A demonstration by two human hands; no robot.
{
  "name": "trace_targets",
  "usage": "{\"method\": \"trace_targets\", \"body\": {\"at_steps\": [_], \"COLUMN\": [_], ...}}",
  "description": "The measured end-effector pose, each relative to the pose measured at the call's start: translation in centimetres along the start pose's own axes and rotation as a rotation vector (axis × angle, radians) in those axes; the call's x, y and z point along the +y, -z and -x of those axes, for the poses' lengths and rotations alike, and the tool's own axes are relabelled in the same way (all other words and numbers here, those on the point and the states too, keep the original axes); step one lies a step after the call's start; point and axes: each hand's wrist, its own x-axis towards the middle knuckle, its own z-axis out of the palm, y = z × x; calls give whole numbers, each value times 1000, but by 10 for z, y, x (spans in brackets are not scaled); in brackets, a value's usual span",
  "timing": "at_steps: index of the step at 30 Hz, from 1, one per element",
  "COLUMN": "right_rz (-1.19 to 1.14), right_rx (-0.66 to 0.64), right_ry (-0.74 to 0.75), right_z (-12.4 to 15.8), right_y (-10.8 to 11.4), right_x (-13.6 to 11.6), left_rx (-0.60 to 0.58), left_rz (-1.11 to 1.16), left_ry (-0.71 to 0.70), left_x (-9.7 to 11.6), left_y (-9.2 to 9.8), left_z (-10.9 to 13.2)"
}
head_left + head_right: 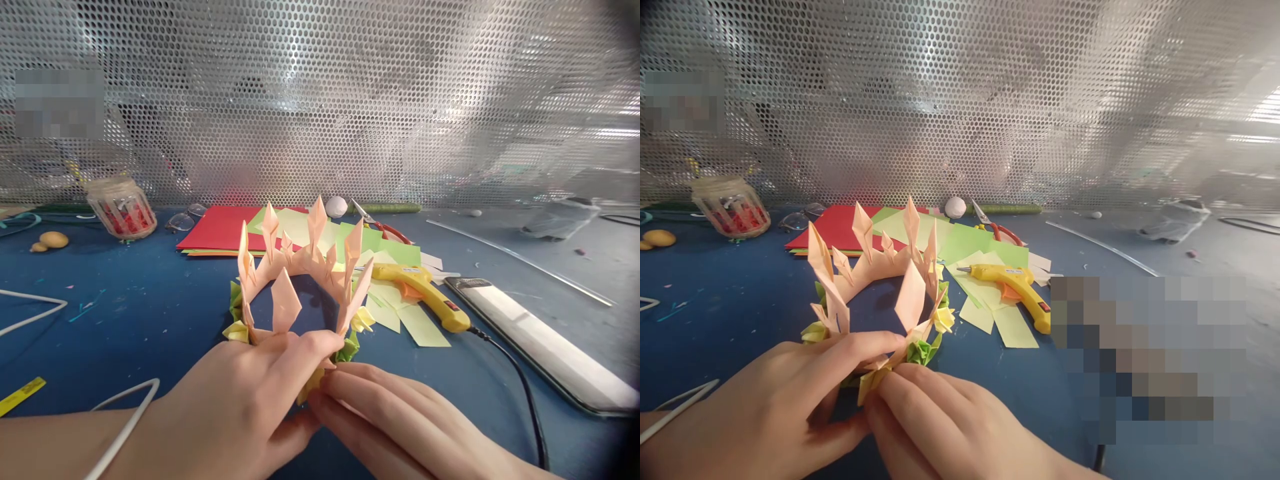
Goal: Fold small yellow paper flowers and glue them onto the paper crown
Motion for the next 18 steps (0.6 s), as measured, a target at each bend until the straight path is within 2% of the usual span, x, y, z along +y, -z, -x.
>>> {"method": "trace_targets", "body": {"at_steps": [1,2,5,9,13,18], "right_rz": [4,4,-8,-38,-49,-44], "right_rx": [-28,74,249,236,193,240], "right_ry": [-8,-5,-4,17,118,162], "right_z": [-2,-3,-3,0,-1,-3], "right_y": [1,2,-1,-4,-4,0], "right_x": [0,0,0,2,4,5], "left_rx": [-2,4,18,28,41,62], "left_rz": [-7,-16,-38,-21,-8,-28], "left_ry": [1,-1,-12,-9,4,10], "left_x": [0,0,1,1,-1,-1], "left_y": [0,0,2,3,2,-1], "left_z": [0,1,-1,-4,-3,1]}}
